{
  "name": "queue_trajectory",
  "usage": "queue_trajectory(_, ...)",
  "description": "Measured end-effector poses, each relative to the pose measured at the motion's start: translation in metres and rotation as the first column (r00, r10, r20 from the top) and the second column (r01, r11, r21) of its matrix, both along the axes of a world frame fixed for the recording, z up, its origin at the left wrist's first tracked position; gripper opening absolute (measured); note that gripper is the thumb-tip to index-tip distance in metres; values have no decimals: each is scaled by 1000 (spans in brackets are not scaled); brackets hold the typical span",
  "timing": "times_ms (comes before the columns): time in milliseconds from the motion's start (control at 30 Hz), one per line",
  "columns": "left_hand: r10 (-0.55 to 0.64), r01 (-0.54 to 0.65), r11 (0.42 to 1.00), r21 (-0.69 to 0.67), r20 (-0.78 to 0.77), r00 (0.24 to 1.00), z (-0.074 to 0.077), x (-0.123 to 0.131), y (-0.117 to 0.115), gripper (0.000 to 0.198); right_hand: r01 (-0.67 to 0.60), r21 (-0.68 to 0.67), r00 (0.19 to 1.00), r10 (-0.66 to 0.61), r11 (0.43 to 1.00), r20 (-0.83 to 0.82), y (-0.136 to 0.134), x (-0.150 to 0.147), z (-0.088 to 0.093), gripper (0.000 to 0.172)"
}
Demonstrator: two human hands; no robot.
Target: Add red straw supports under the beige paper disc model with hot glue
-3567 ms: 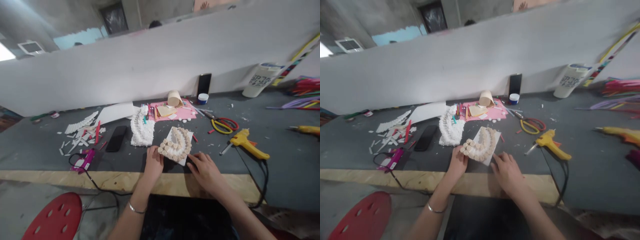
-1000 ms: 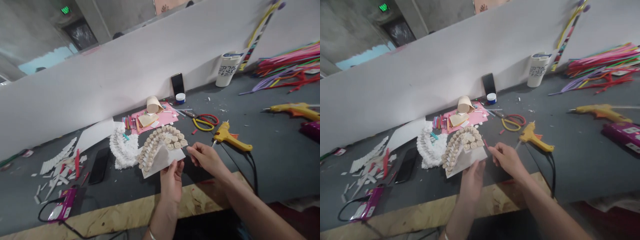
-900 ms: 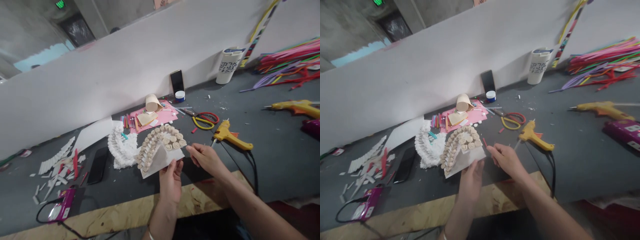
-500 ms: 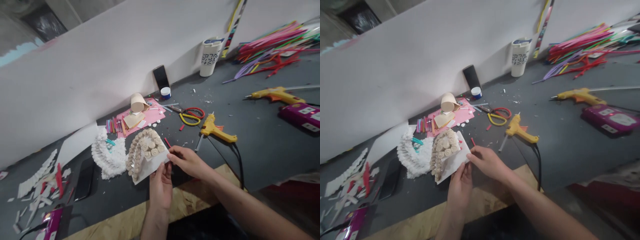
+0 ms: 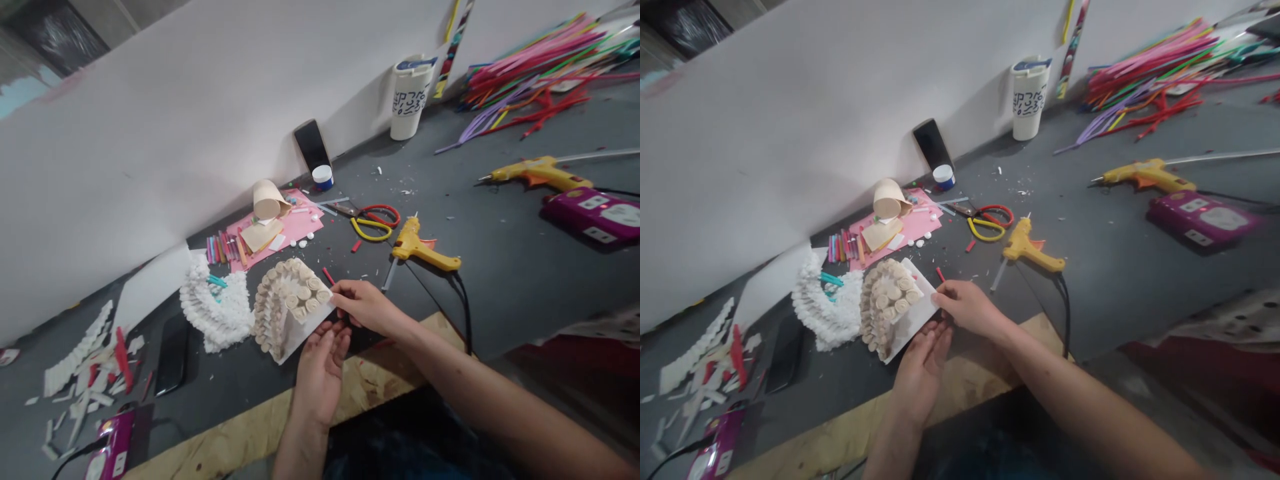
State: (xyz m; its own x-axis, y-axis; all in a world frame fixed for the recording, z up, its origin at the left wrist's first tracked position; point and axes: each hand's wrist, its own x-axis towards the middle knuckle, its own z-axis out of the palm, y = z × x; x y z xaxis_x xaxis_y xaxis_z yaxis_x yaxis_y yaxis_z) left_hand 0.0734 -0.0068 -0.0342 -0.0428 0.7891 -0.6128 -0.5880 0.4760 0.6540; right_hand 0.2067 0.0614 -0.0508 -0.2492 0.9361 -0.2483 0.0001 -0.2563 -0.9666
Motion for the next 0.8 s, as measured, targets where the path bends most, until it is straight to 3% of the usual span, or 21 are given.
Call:
queue_trajectory(100,-198,199,979,-43,27,980,8,-5,-22,29,-31,-26,999,31,999,7,1,-1,-1,20)
queue_trajectory(200,-448,448,894,13,-4,894,22,-16,-42,33,-58,-22,997,59,998,58,2,0,-5,22)
queue_trajectory(300,-565,576,808,121,-115,817,38,-32,-54,32,-78,-2,990,78,997,118,4,2,-9,23)
queue_trajectory(400,-544,579,786,216,-202,814,60,-48,-62,29,-91,28,981,85,995,177,5,1,-11,21)
queue_trajectory(633,-360,476,828,296,-370,856,117,-65,-85,27,-114,139,918,50,984,395,23,-4,-17,22)
queue_trajectory(700,-314,460,822,336,-407,858,123,-74,-89,28,-128,193,889,26,973,458,32,-6,-17,23)
queue_trajectory(800,-217,410,824,390,-452,865,120,-103,-90,24,-162,291,845,-20,943,534,43,-12,-15,26)
